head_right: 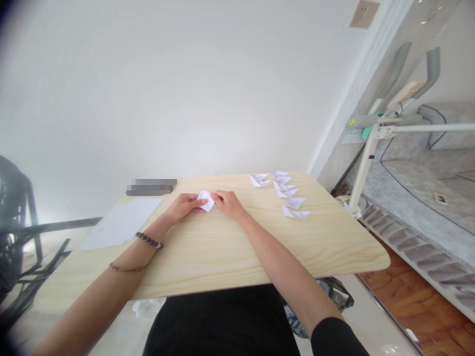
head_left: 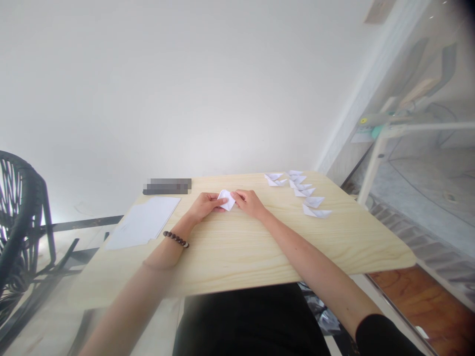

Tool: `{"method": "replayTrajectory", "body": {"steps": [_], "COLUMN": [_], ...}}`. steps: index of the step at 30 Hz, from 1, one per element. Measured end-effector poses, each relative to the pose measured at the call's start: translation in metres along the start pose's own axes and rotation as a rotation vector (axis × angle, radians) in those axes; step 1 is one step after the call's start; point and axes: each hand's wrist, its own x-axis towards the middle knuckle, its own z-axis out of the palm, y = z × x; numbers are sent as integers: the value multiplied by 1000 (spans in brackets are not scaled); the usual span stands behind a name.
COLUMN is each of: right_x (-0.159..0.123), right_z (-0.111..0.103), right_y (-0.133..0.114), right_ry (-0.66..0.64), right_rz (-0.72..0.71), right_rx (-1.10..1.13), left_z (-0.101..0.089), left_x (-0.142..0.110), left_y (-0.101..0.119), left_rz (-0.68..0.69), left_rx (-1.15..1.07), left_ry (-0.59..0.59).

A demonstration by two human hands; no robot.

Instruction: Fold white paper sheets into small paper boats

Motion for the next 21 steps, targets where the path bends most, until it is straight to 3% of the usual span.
{"method": "replayTrajectory", "body": {"steps": [21], "right_x": [1], "right_z": [2], "right_y": [3], "right_ry": [12], "right_rz": [18], "right_rx": [55], "left_z": [-1], "left_x": [4], "left_y": [-3], "left_rz": [-13], "left_rx": [67], "left_ry": [13]}}
